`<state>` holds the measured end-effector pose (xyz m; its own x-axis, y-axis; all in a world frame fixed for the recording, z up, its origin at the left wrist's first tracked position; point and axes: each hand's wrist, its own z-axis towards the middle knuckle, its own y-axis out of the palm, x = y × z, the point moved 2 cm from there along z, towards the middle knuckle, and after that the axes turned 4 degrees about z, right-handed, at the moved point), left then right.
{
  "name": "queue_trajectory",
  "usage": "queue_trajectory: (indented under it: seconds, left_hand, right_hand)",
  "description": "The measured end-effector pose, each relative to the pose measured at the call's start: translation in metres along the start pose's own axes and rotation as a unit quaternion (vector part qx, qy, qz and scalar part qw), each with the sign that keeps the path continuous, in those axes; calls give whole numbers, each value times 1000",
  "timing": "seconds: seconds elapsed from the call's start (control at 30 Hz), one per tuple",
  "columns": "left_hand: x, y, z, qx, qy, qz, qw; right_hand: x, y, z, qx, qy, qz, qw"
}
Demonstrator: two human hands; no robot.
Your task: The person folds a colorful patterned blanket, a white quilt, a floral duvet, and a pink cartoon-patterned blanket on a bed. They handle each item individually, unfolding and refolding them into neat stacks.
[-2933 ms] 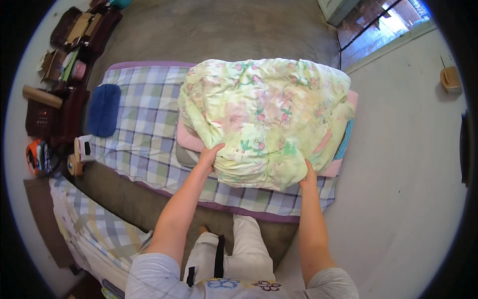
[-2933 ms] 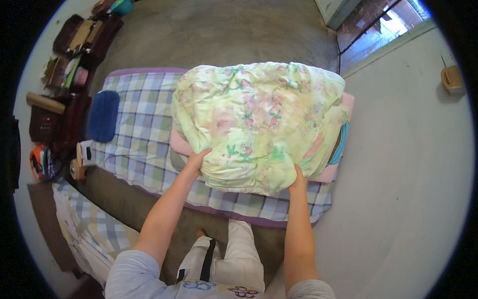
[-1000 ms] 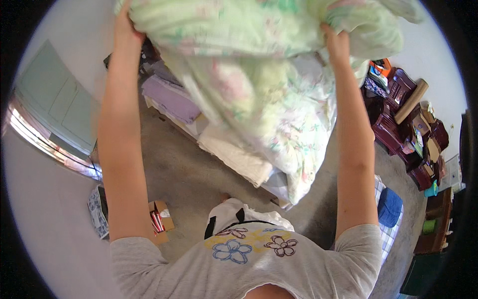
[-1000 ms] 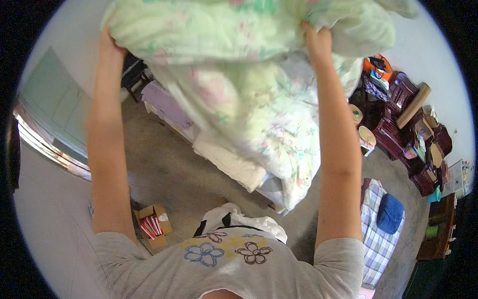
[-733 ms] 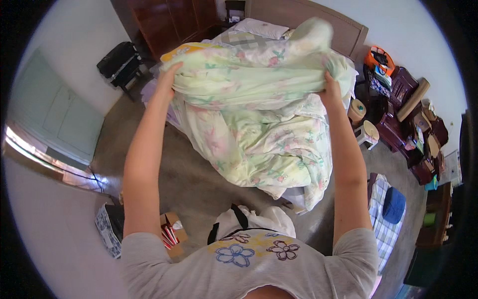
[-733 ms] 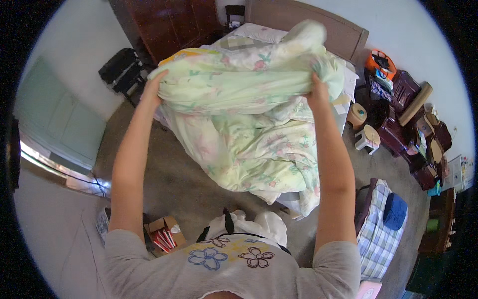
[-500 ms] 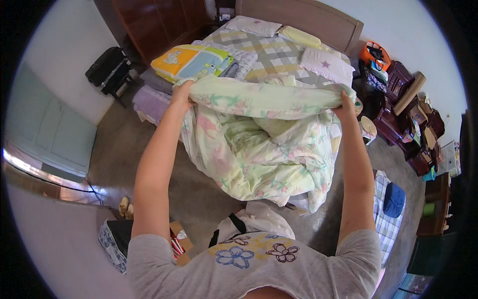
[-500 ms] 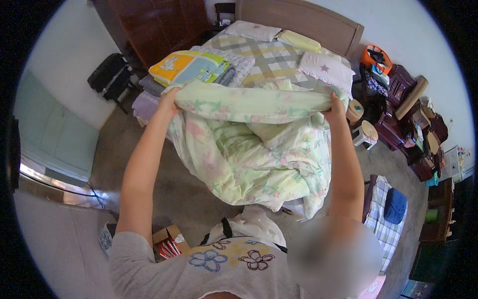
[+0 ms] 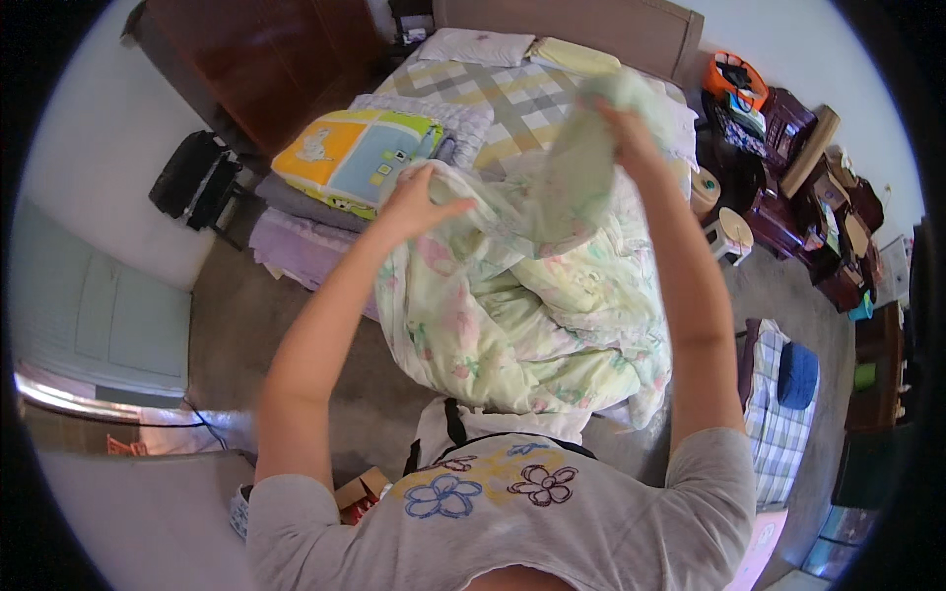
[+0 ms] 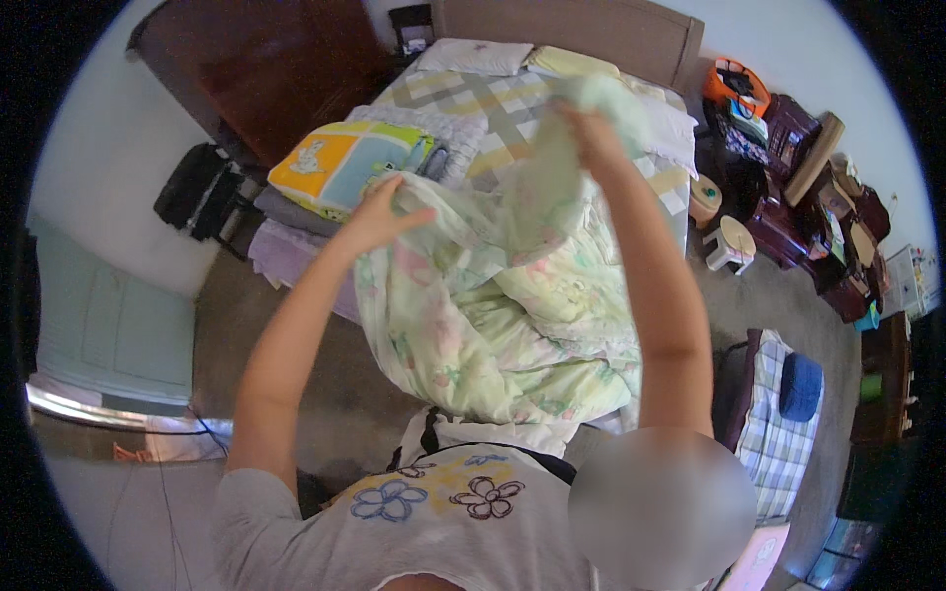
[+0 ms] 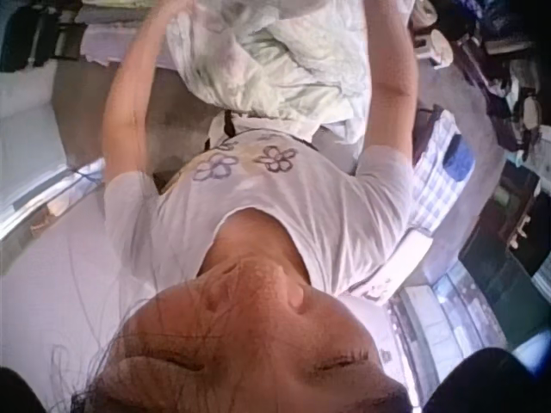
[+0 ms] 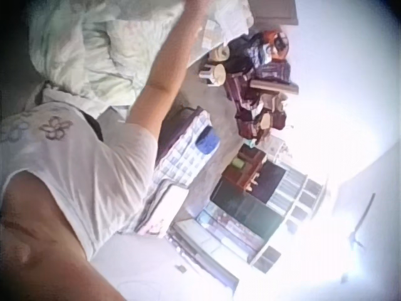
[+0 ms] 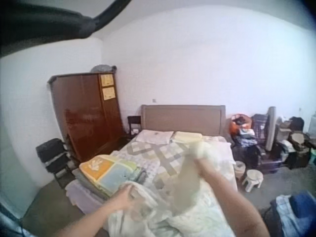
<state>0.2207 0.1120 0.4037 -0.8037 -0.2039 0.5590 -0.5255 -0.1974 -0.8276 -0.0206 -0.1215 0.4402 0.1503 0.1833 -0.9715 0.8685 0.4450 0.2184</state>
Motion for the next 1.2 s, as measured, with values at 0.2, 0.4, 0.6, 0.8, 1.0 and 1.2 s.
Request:
queue_trajectory:
  seconds: [0.2, 0.4, 0.6, 0.8, 1.0, 1.2]
  left_hand:
    - [-37, 63, 33, 206, 113, -189, 953]
    - [-157, 67, 62, 70, -215, -325, 918]
    - [-271, 35, 68, 11, -225, -389, 893]
    - [-302, 26, 65, 5, -194, -412, 890]
    - [-201, 25, 67, -116, -94, -271, 951]
    - [-119, 73, 60, -33, 151, -215, 964]
  right_hand:
    - [45, 180, -55, -295, -81, -285, 909]
    - [223, 59, -57, 228, -155, -294, 915]
    - [361, -80, -140, 645, 238, -343, 640]
    - [340, -81, -109, 527, 150, -342, 764]
    - [187, 5, -41, 419, -167, -140, 881]
    - [176, 211, -46, 108, -238, -371, 891]
